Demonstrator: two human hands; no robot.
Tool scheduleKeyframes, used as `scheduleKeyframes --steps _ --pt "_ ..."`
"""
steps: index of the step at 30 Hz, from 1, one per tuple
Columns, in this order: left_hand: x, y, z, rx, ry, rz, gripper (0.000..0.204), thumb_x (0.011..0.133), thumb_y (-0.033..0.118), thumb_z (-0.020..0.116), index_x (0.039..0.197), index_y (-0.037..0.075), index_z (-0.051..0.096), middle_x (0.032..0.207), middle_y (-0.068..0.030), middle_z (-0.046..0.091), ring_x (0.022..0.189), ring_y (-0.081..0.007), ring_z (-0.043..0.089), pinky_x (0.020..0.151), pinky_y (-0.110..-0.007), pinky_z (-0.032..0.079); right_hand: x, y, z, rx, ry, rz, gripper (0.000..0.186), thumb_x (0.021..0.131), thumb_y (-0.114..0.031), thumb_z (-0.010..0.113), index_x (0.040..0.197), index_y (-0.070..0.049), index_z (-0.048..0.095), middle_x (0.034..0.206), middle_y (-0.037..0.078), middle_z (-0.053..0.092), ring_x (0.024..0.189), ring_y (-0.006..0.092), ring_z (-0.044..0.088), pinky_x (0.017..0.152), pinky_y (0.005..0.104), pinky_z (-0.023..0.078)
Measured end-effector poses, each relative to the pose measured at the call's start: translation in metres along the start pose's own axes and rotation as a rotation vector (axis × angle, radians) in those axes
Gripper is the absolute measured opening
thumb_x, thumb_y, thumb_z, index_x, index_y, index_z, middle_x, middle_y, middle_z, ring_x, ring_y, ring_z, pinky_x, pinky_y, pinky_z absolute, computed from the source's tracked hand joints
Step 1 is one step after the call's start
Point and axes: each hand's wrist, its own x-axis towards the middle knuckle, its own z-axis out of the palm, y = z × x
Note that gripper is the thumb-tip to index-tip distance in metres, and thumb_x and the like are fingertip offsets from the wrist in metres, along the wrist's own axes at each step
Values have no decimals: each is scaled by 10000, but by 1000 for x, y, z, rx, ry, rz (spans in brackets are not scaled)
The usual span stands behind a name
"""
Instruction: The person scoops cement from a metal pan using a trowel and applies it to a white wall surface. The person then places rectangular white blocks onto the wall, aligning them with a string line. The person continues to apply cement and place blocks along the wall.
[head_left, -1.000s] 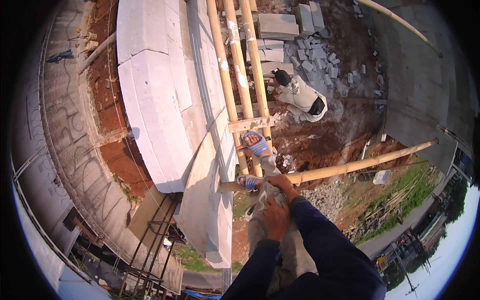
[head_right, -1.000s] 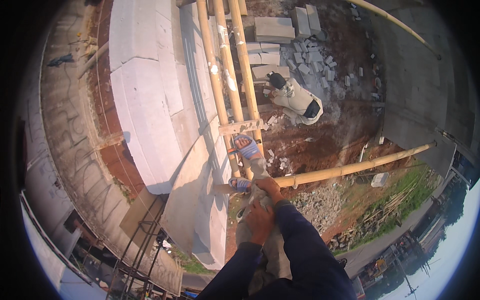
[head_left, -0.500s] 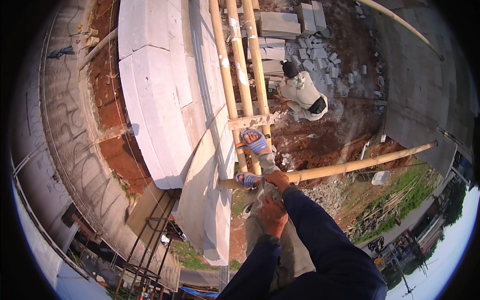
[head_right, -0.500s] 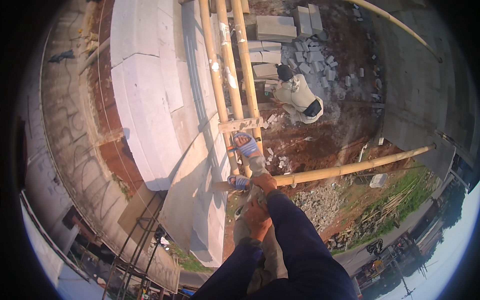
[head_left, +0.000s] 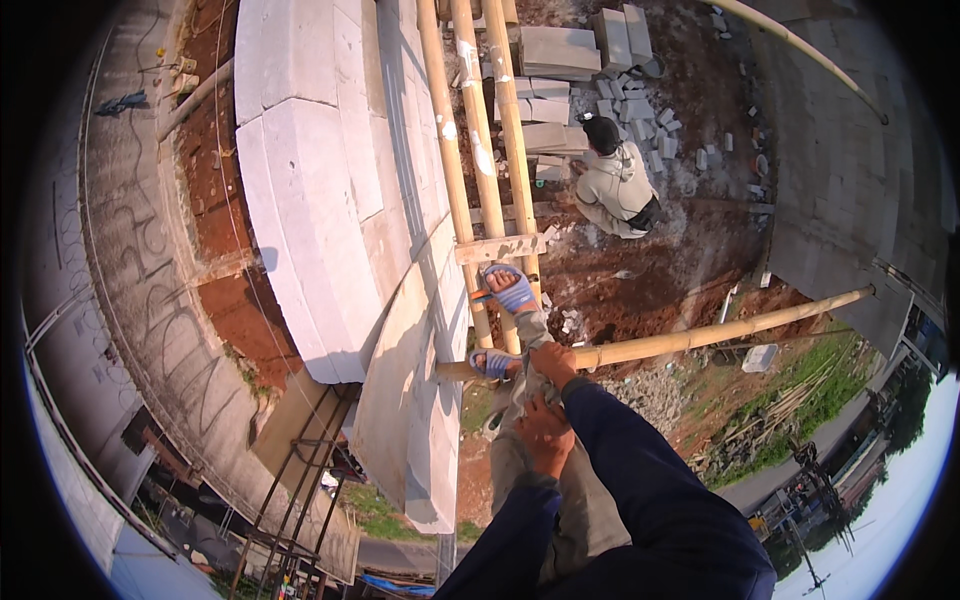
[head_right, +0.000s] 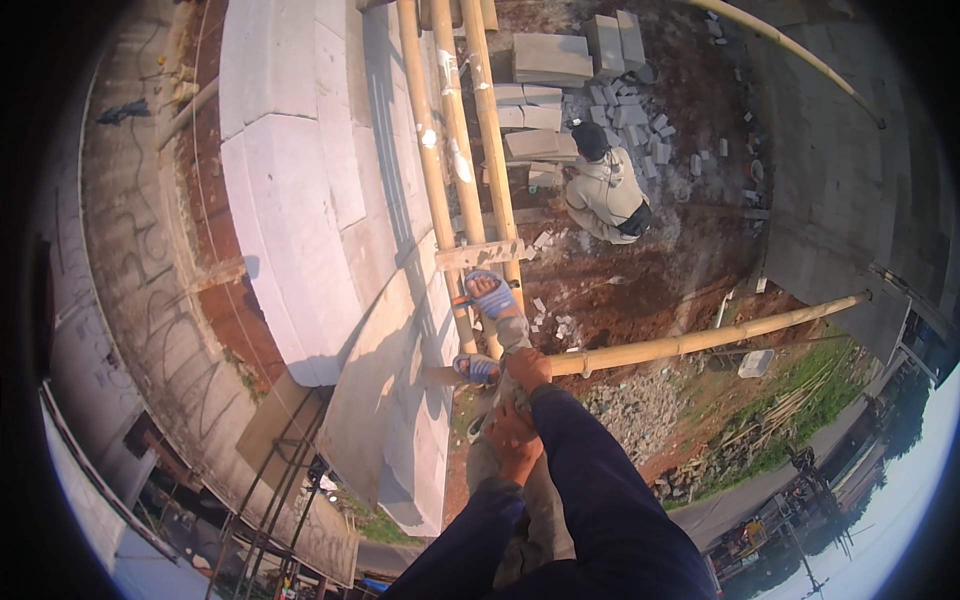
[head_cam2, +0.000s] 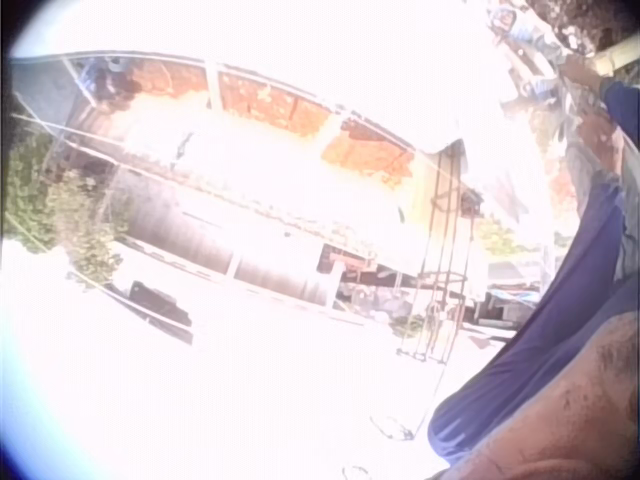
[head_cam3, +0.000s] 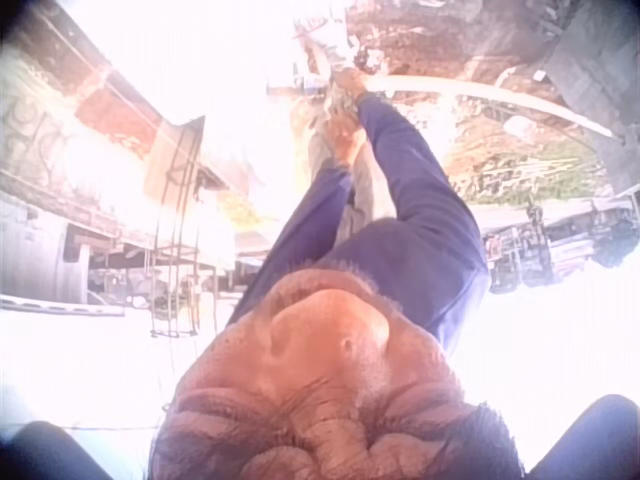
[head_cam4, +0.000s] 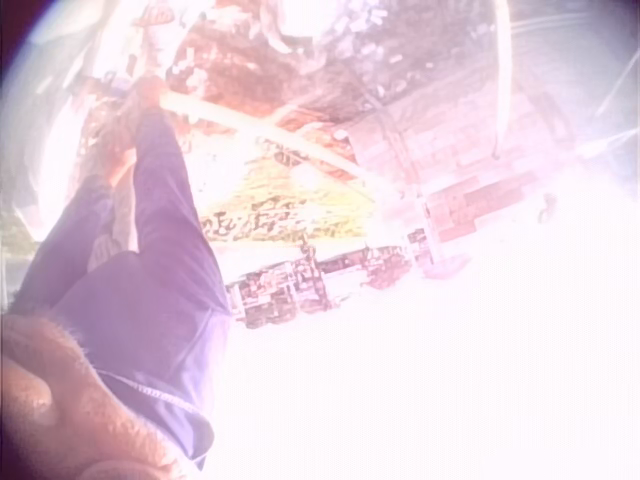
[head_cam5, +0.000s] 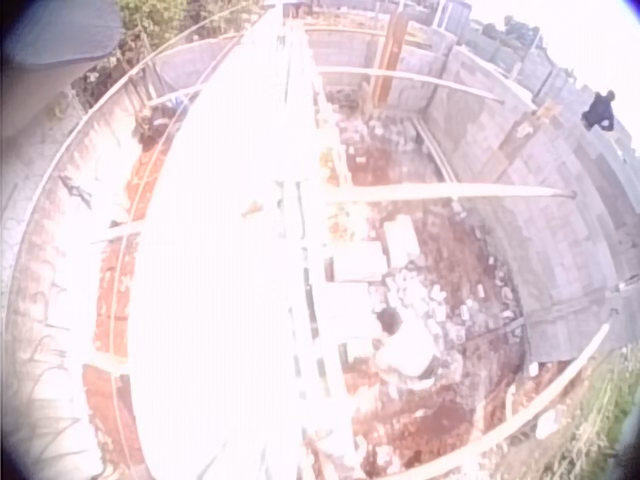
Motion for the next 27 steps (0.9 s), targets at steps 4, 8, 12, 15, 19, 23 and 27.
scheduleKeyframes --steps 4,8,12,15,19,23,27 --pt "4 12 -20 -50 -11 -55 331 1050 296 545 1257 56 643 1137 -153 660 943 -362 694 953 -535 463 26 15 48 -132 143 -150 277 950 -292 686 1040 -93 857 1059 125 830 946 296 817 618 552 644" --pt "6 10 -16 -31 -17 -65 317 1041 289 556 1241 58 642 1114 -142 667 926 -349 699 935 -509 479 9 2 -4 -134 13 -203 167 915 -206 724 908 -119 868 921 86 837 830 274 817 604 486 643" --pt "2 4 -9 24 -35 -3 308 1029 283 569 1230 62 641 1093 -131 673 912 -340 705 919 -482 493 4 10 2 -189 192 -418 138 898 -193 729 891 -90 821 912 122 788 839 270 774 663 437 576" --pt "0 1 -4 55 -42 36 306 1025 279 569 1229 63 639 1095 -133 675 921 -341 708 922 -479 493 17 10 19 -180 225 -392 132 906 -165 708 860 -101 813 899 113 788 840 263 779 653 434 566" --pt "2 2 -5 44 -45 9 299 1022 271 558 1224 66 640 1105 -142 678 946 -348 710 945 -488 485 19 7 27 -136 316 -409 150 915 -168 709 835 -129 831 837 86 798 794 239 790 616 387 579" --pt "4 0 -7 18 -90 -1 310 1022 270 552 1235 65 645 1114 -147 681 972 -350 708 968 -495 476 12 5 14 -134 396 -471 158 903 -169 718 787 -159 825 758 66 780 729 216 782 573 369 566" --pt "6 6 -20 -43 -82 -75 327 1024 279 555 1248 62 653 1133 -150 692 992 -350 705 978 -495 475 16 0 14 -151 316 -415 187 918 -177 699 760 -176 798 759 50 770 743 210 779 584 370 561"
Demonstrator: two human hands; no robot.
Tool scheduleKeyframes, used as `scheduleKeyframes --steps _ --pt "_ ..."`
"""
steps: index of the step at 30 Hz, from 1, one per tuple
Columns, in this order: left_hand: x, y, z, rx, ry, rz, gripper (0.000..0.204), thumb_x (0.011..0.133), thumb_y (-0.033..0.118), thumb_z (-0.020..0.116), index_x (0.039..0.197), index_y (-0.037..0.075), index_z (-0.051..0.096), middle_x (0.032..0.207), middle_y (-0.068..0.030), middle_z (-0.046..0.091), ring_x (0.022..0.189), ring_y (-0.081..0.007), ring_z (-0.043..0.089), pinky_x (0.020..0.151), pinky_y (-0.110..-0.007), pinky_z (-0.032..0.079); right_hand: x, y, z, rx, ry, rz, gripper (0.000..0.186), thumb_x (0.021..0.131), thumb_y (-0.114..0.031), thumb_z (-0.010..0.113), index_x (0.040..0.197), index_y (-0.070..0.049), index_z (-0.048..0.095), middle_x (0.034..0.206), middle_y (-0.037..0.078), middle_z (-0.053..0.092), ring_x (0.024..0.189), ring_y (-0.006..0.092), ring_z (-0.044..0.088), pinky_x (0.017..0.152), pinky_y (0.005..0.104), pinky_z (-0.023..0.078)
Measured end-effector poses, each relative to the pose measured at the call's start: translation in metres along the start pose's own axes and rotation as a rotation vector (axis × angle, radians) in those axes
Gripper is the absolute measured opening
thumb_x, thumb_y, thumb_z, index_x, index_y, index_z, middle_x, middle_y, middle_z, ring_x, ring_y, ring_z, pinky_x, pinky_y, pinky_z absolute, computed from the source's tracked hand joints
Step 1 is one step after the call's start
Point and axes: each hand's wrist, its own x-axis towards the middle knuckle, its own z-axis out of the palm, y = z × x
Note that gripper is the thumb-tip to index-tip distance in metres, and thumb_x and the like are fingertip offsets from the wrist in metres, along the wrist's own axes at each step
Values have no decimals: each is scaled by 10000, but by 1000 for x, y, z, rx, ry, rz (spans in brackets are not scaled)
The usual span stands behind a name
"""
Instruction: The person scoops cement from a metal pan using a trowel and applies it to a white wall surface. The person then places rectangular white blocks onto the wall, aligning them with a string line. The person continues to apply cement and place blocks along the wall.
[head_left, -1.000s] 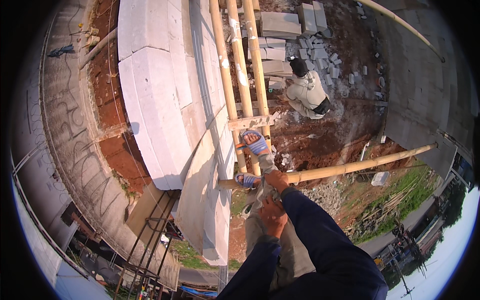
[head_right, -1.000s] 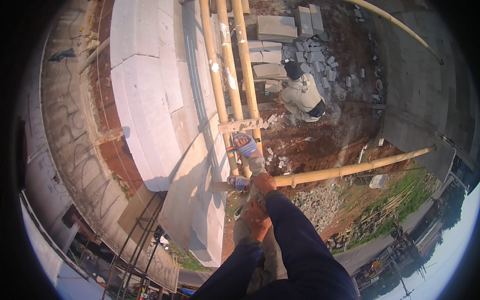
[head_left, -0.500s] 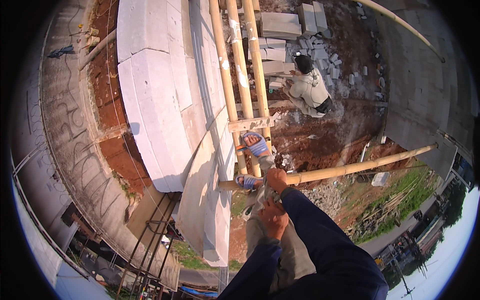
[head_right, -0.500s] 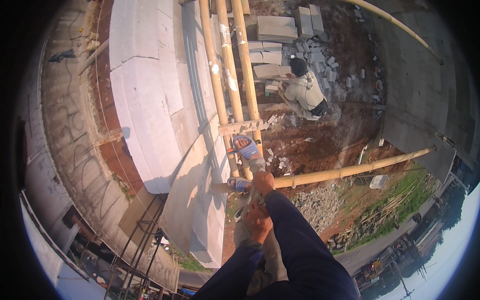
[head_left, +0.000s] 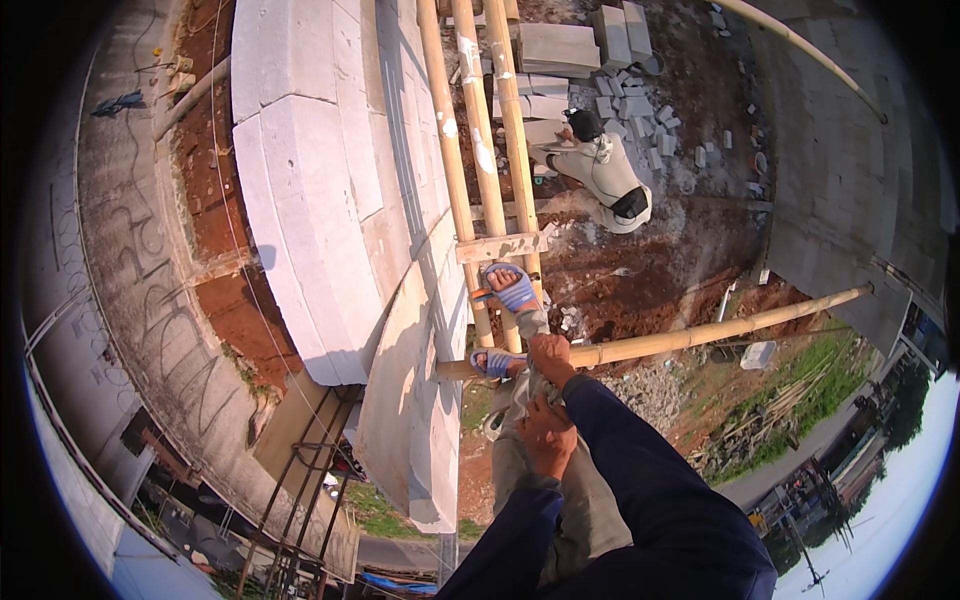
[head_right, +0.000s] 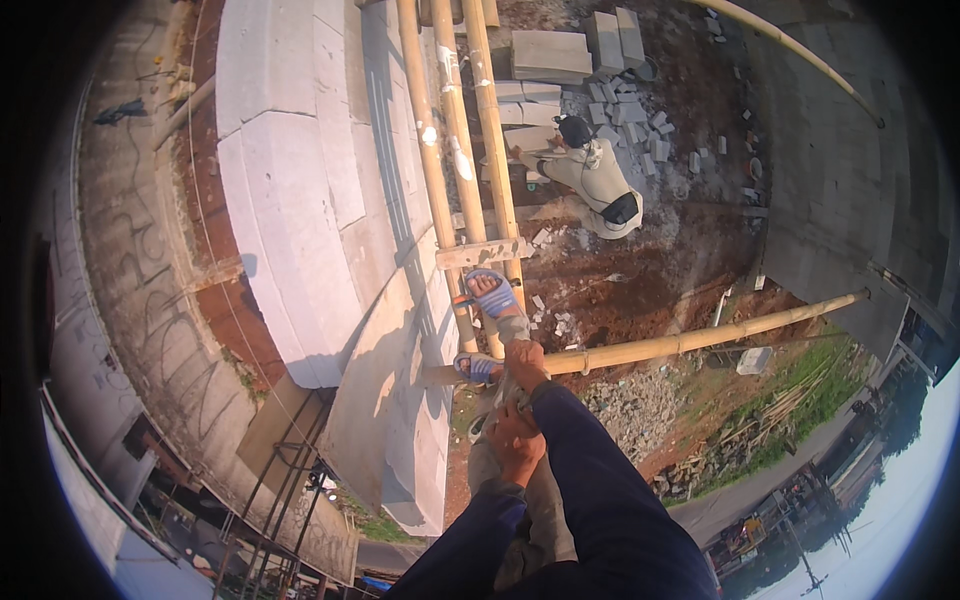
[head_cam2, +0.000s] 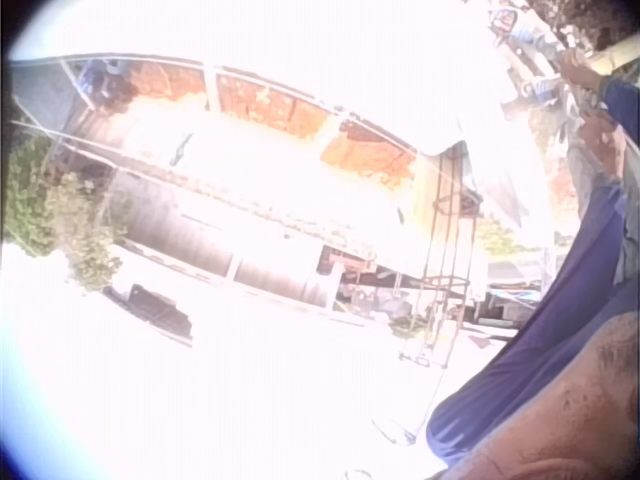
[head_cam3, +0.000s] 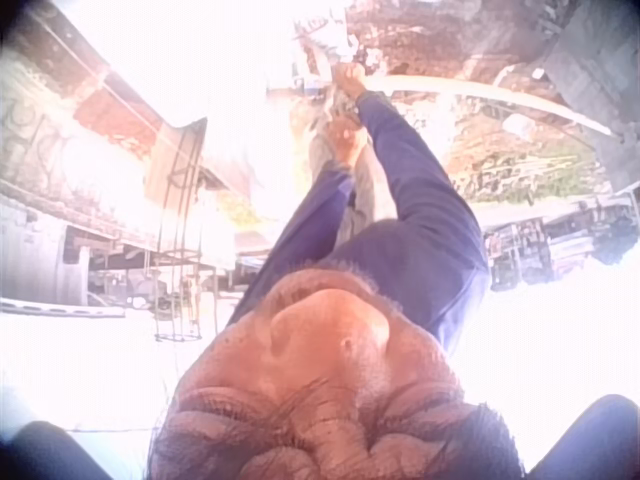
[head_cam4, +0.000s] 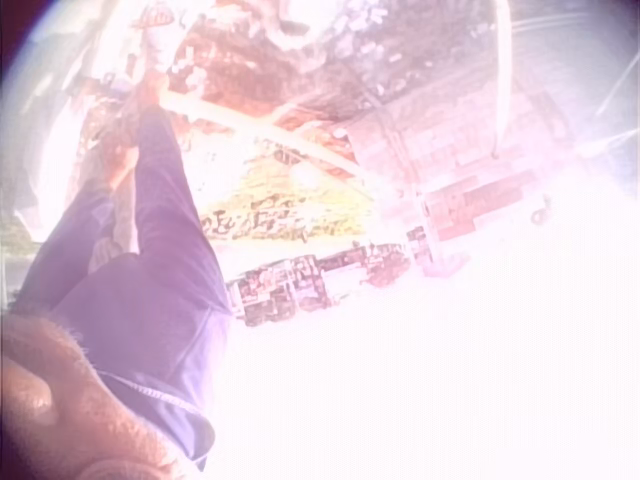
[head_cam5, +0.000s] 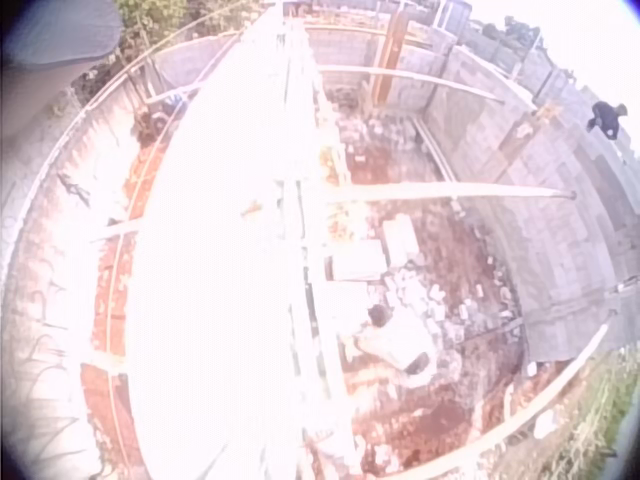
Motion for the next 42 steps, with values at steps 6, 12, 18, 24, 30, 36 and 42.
scheduleKeyframes --steps 6,12,18,24,30,36,42 --pt "1 3 -12 -63 24 -36 330 1032 289 553 1246 61 656 1134 -154 701 999 -355 706 984 -494 476 3 1 22 -34 96 12 151 941 -175 676 817 -158 758 750 37 742 729 207 756 567 375 535" --pt "2 -8 3 20 9 49 313 1040 284 546 1236 60 644 1129 -156 691 1010 -364 704 981 -492 482 2 0 19 -51 112 -1 86 943 -169 666 900 -121 723 741 32 730 698 205 742 560 371 533" --pt "2 -12 8 48 -1 87 314 1039 290 557 1240 63 637 1139 -157 684 984 -367 707 970 -499 488 0 -2 10 -22 129 4 110 956 -160 655 887 -106 722 749 70 739 695 232 750 551 393 537" --pt "1 2 -1 -118 56 -67 313 1044 305 554 1228 65 635 1129 -159 676 955 -376 709 937 -509 486 2 1 17 -23 170 -2 129 968 -180 627 922 -87 704 732 71 736 686 236 752 545 392 537" --pt "0 -3 0 -72 54 15 327 1054 327 536 1222 61 627 1131 -164 663 951 -385 710 905 -519 480 3 -2 7 40 103 40 154 982 -181 622 917 -86 725 749 76 750 700 240 758 552 402 548" --pt "1 2 -7 -108 13 -24 341 1063 342 522 1227 60 622 1149 -168 656 957 -385 710 908 -520 474 4 2 16 33 103 44 177 989 -178 627 897 -92 753 773 78 765 714 243 758 565 414 556" --pt "1 0 -6 -95 32 -15 336 1056 336 535 1233 65 627 1142 -161 664 963 -375 712 914 -518 478 10 8 31 3 36 -15 165 1002 -181 615 925 -97 734 834 76 766 786 230 757 604 414 562"
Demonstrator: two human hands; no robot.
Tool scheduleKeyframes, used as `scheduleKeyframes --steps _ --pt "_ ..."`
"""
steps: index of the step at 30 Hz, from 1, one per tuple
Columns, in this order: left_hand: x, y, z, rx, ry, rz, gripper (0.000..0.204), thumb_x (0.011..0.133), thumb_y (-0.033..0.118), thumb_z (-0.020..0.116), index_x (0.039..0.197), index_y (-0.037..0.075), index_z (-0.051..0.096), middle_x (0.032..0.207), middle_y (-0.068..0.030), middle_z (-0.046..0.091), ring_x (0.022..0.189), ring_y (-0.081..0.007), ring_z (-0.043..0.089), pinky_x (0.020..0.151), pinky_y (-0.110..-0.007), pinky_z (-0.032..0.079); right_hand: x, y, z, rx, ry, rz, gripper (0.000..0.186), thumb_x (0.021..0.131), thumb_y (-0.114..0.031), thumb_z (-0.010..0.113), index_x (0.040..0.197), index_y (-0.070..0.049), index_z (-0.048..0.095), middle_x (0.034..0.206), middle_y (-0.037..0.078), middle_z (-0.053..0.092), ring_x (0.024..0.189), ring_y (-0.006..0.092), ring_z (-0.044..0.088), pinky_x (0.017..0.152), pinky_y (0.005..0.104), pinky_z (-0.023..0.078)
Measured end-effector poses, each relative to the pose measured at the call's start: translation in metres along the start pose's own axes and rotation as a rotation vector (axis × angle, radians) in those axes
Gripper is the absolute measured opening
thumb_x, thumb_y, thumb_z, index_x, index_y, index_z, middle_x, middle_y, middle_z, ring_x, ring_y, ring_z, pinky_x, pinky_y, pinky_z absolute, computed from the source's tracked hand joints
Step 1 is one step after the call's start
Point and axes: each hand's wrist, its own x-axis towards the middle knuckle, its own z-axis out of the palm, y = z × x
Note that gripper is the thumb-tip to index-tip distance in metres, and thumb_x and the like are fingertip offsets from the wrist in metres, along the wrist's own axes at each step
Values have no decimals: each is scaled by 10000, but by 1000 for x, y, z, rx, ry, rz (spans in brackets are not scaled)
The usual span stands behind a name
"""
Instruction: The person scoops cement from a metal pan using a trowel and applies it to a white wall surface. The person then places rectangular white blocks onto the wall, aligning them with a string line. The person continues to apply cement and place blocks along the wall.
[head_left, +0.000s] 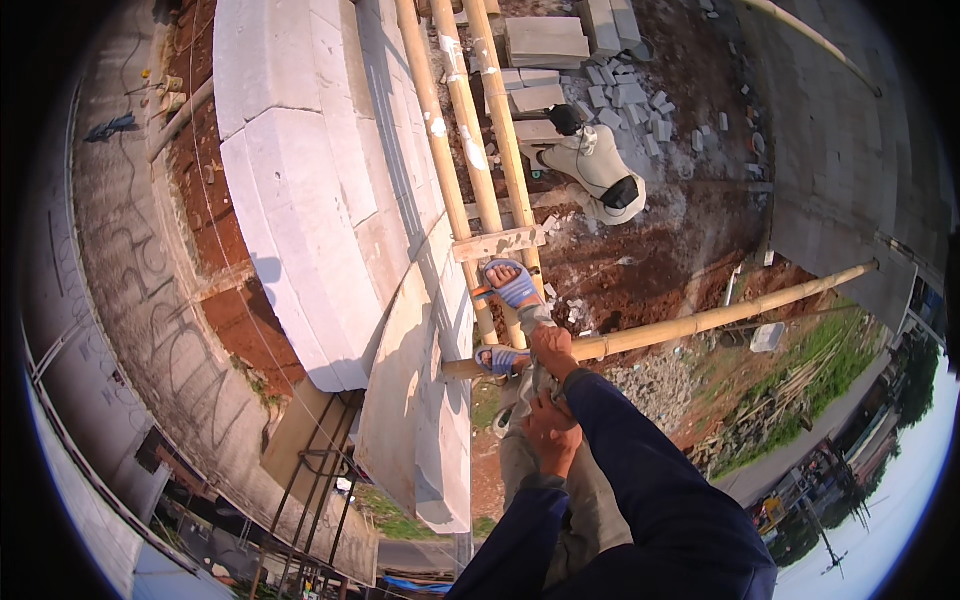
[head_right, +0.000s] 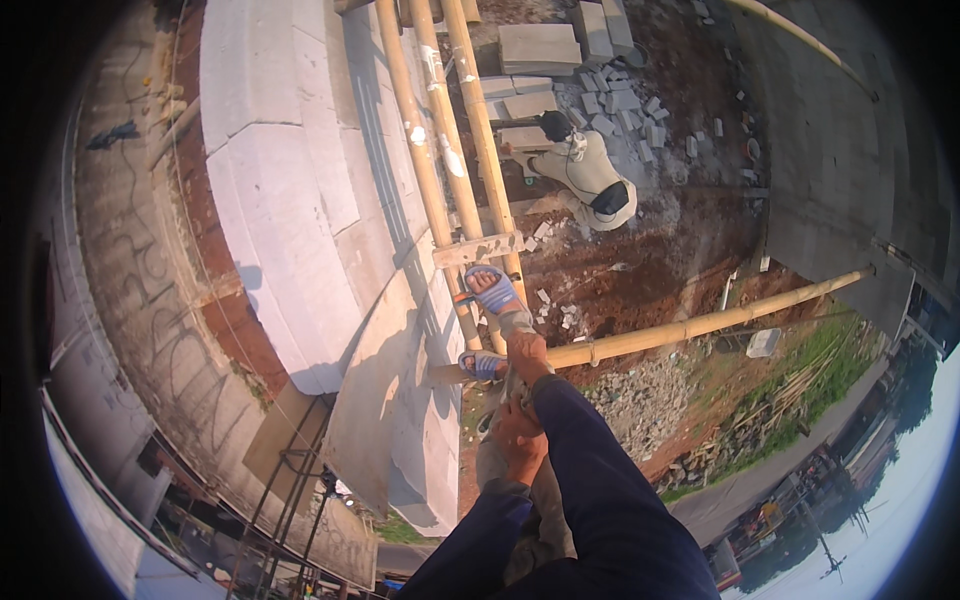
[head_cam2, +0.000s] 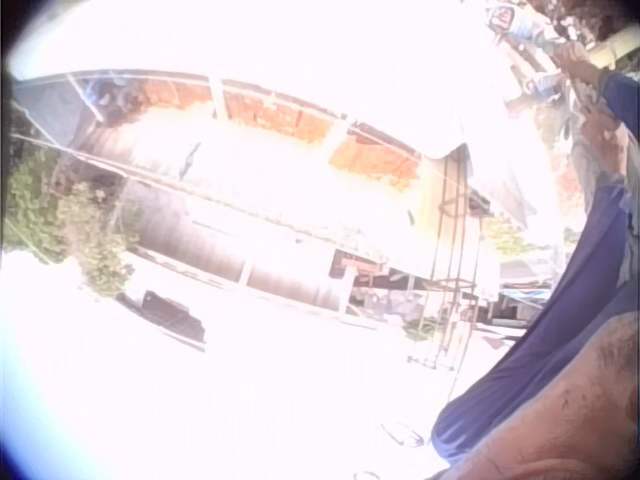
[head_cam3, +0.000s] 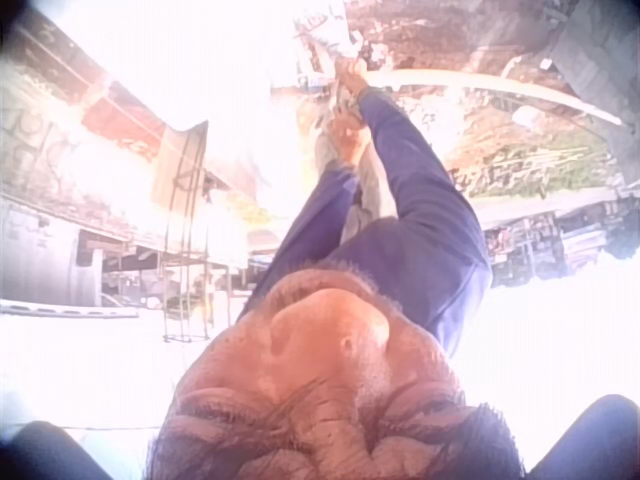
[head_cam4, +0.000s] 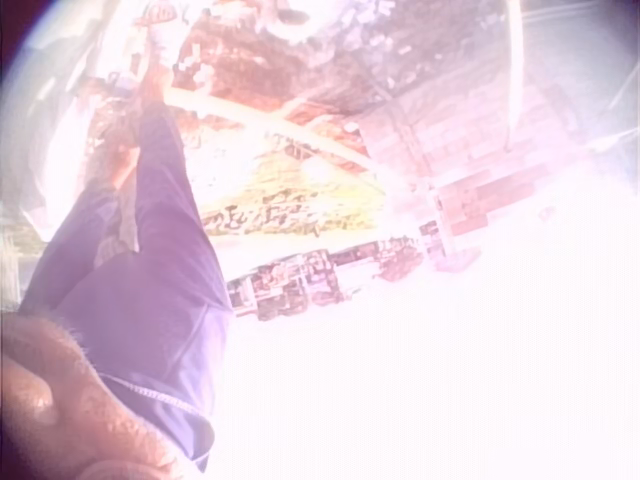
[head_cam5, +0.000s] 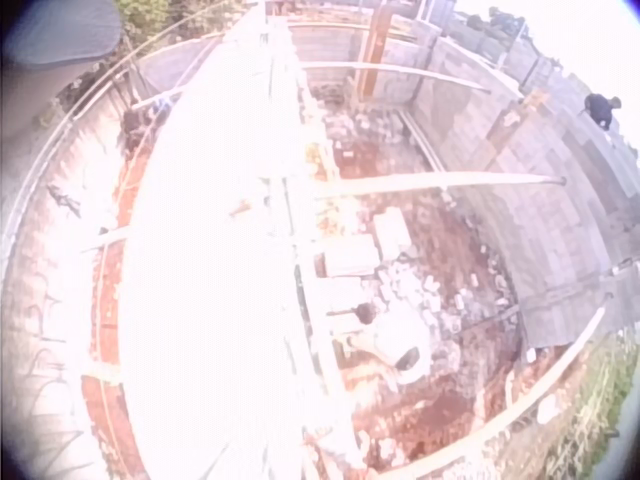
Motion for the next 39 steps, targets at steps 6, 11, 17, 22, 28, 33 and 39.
scheduleKeyframes --steps 6,11,17,22,28,33,39 --pt "2 0 -1 -17 -23 -8 313 1032 301 568 1237 75 640 1140 -146 671 981 -359 712 914 -490 488 2 -1 9 40 -40 48 237 973 -261 654 1073 -87 780 1106 130 776 974 340 763 695 548 593" --pt "2 -5 -1 -18 -21 49 306 1002 268 603 1245 92 663 1130 -163 682 959 -390 711 861 -510 518 15 -7 -23 271 -579 420 402 953 -325 693 1258 -88 806 1347 145 758 1155 429 753 761 731 610" --pt "3 0 -7 -71 -21 54 315 973 241 617 1233 84 700 1152 -196 691 956 -435 707 846 -546 543 2 -10 -39 55 -396 168 224 911 -250 722 1005 -107 866 1000 122 837 902 319 820 654 537 650" --pt "3 -14 10 -81 -49 19 402 995 290 560 1309 79 695 1282 -216 676 1060 -424 700 976 -539 500 -16 8 -56 9 -109 -53 170 880 -239 722 900 -121 843 912 100 826 843 288 818 670 460 642" --pt "6 -16 -4 -180 -42 56 390 997 256 565 1304 59 702 1317 -230 669 1090 -434 692 999 -544 488 -17 14 -96 273 -2 73 208 921 -258 683 912 -100 818 875 205 785 843 381 785 743 494 617" --pt "9 -13 -12 -139 -70 29 390 996 237 563 1316 52 689 1316 -228 670 1104 -428 688 1006 -533 482 44 24 -155 614 329 465 274 966 -266 663 1198 -128 712 912 255 759 916 490 736 828 584 582" --pt "16 -1 -39 -119 -133 -9 400 986 203 614 1351 45 655 1312 -231 667 1149 -419 670 997 -532 483 155 81 -178 424 495 597 945 917 -398 799 1643 -48 307 1520 253 525 1355 443 548 1091 572 469"
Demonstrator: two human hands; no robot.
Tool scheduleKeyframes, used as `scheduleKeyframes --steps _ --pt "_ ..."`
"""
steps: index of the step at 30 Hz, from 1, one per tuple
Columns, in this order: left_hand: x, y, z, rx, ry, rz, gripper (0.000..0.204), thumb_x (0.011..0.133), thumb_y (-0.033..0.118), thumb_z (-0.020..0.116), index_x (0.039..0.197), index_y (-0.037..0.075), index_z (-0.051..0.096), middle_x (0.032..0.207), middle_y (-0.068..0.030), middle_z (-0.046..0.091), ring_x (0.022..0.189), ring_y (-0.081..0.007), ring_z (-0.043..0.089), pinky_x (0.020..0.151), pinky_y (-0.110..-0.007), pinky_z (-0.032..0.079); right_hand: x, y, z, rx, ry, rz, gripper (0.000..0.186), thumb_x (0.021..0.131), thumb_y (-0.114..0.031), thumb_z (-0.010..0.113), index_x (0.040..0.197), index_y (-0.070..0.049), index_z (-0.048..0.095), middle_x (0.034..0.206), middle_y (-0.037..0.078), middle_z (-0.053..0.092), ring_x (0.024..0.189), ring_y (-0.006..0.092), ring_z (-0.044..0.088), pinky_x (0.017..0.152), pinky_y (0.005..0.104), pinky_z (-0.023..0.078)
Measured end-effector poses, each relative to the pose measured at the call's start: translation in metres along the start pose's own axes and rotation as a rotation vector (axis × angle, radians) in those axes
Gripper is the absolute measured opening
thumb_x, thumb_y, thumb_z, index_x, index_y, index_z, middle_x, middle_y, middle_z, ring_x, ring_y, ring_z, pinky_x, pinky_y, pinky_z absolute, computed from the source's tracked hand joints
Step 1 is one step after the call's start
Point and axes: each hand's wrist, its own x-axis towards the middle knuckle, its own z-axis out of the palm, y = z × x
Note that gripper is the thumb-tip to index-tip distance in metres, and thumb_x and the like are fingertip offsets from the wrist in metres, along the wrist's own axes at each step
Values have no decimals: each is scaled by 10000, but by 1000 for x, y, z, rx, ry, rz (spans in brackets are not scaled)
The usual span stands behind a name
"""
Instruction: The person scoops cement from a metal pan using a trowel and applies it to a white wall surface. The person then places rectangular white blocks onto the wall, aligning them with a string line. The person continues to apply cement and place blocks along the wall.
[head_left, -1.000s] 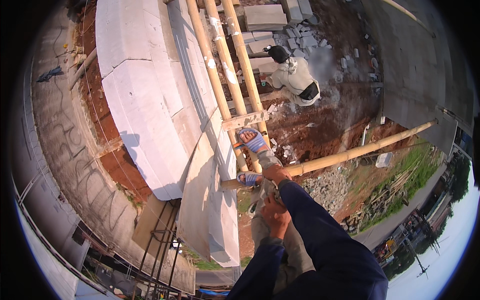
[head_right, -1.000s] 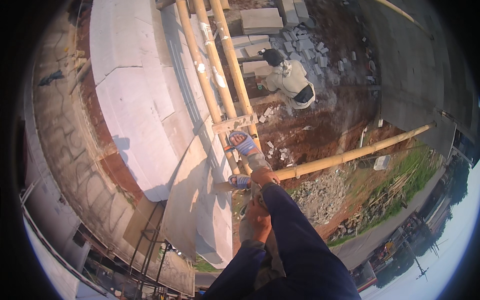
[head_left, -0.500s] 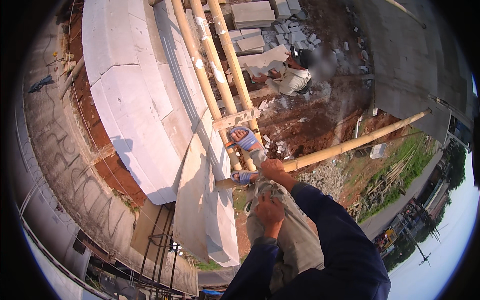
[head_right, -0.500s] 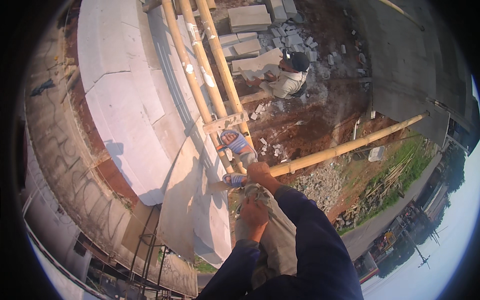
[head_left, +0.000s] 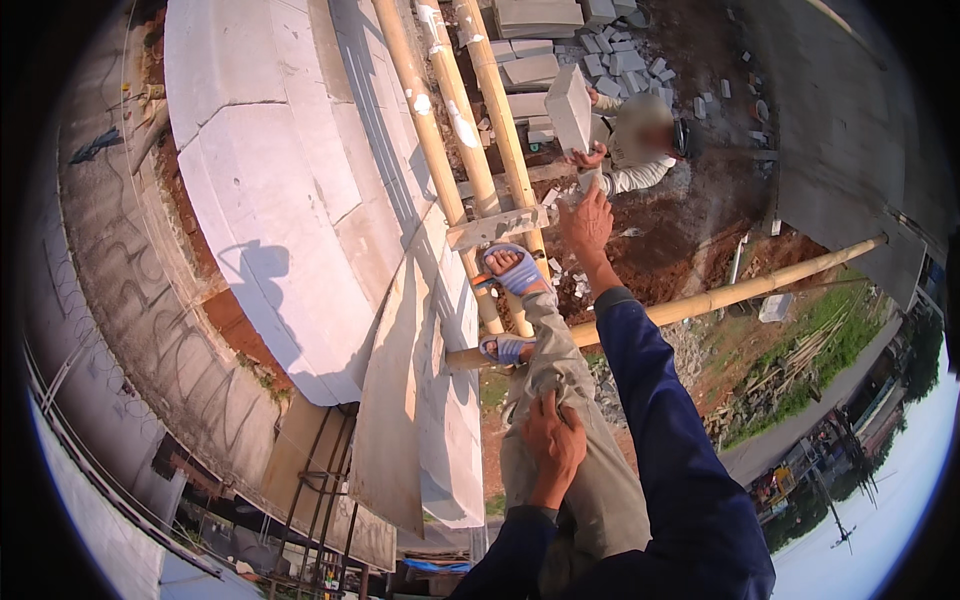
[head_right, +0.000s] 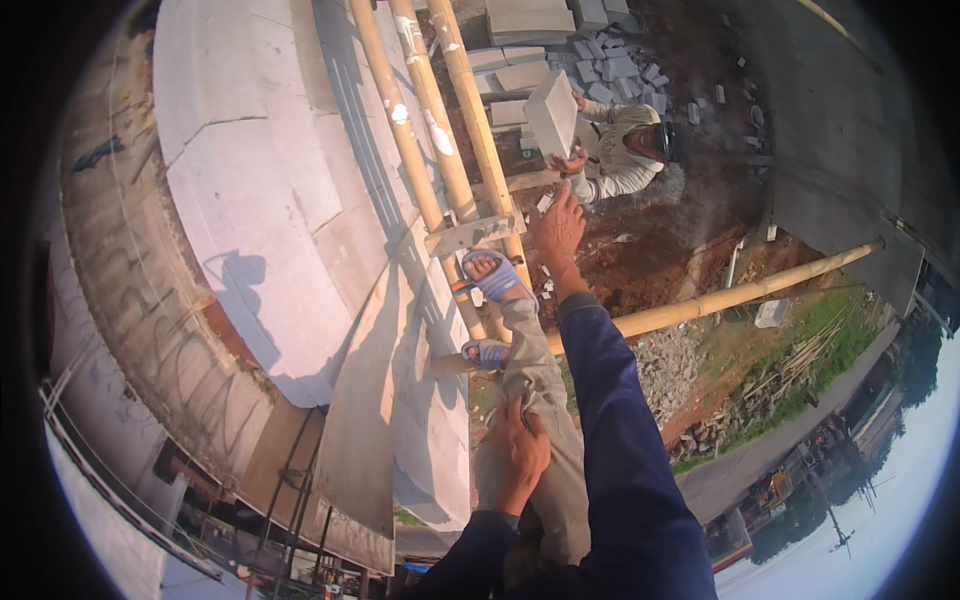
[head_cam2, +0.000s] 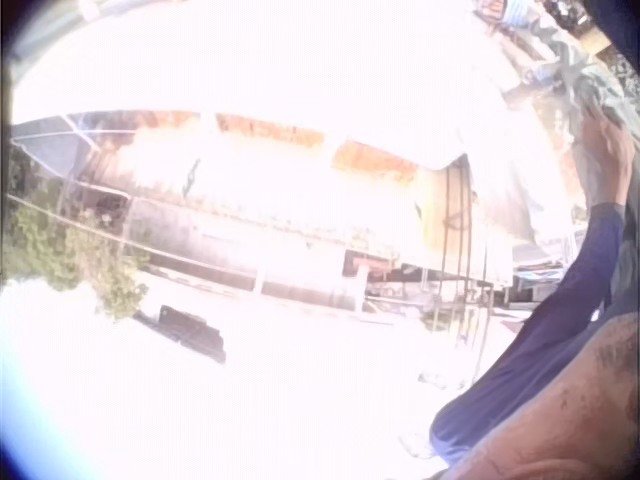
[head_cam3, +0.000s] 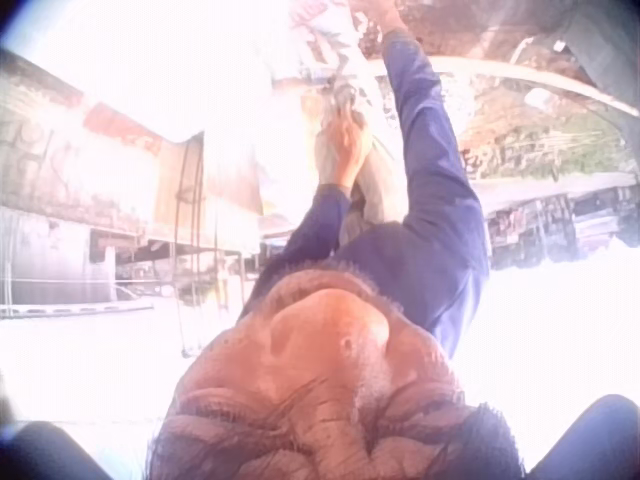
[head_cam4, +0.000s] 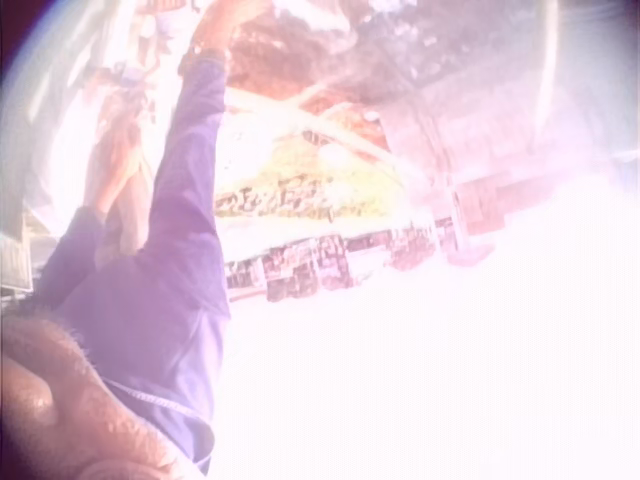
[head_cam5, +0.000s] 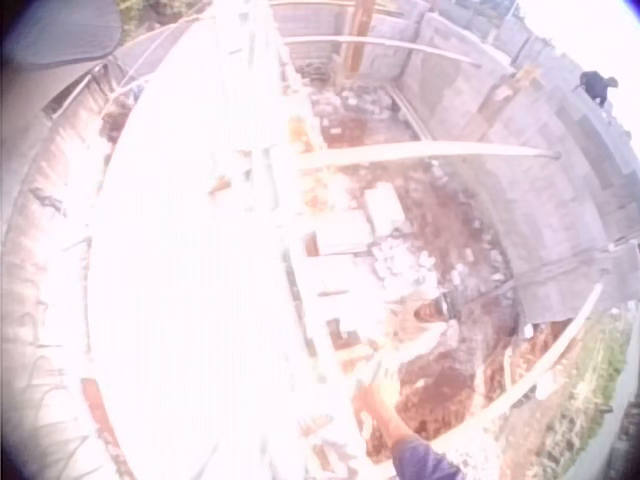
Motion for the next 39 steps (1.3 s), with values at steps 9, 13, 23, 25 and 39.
scheduleKeyframes --steps 9,13,23,25,39 --pt "10 8 -25 0 -4 103 469 936 193 688 1370 36 606 1286 -238 651 1078 -442 662 960 -534 491 111 -9 36 -83 207 82 1391 770 -529 932 1722 -38 44 1725 338 175 1604 554 166 1275 645 216" --pt "10 -4 -9 -57 71 105 471 931 199 688 1367 41 607 1265 -232 654 1057 -438 669 940 -531 503 114 2 23 -49 314 12 1250 731 -433 948 1667 -19 229 1548 246 489 1391 470 500 1139 565 410" --pt "-8 -27 6 -47 172 96 409 959 283 690 1307 71 647 1176 -196 686 962 -408 721 865 -527 555 54 -4 -76 -117 274 -39 729 740 -330 898 1283 -26 517 1281 185 640 1256 398 580 1033 539 453" --pt "-15 -29 5 -41 158 84 413 985 317 671 1313 68 635 1181 -206 684 967 -422 726 875 -540 559 33 -5 -125 -140 210 -71 736 736 -336 899 1287 -32 518 1281 175 650 1258 396 580 1035 542 449" --pt "-116 -129 -49 -175 -48 -2 669 962 306 691 1497 -32 472 1384 -332 611 1153 -506 670 952 -597 548 -223 -51 -496 -276 95 -623 780 660 -279 930 1297 -68 532 1183 162 673 1193 376 608 1019 513 455"
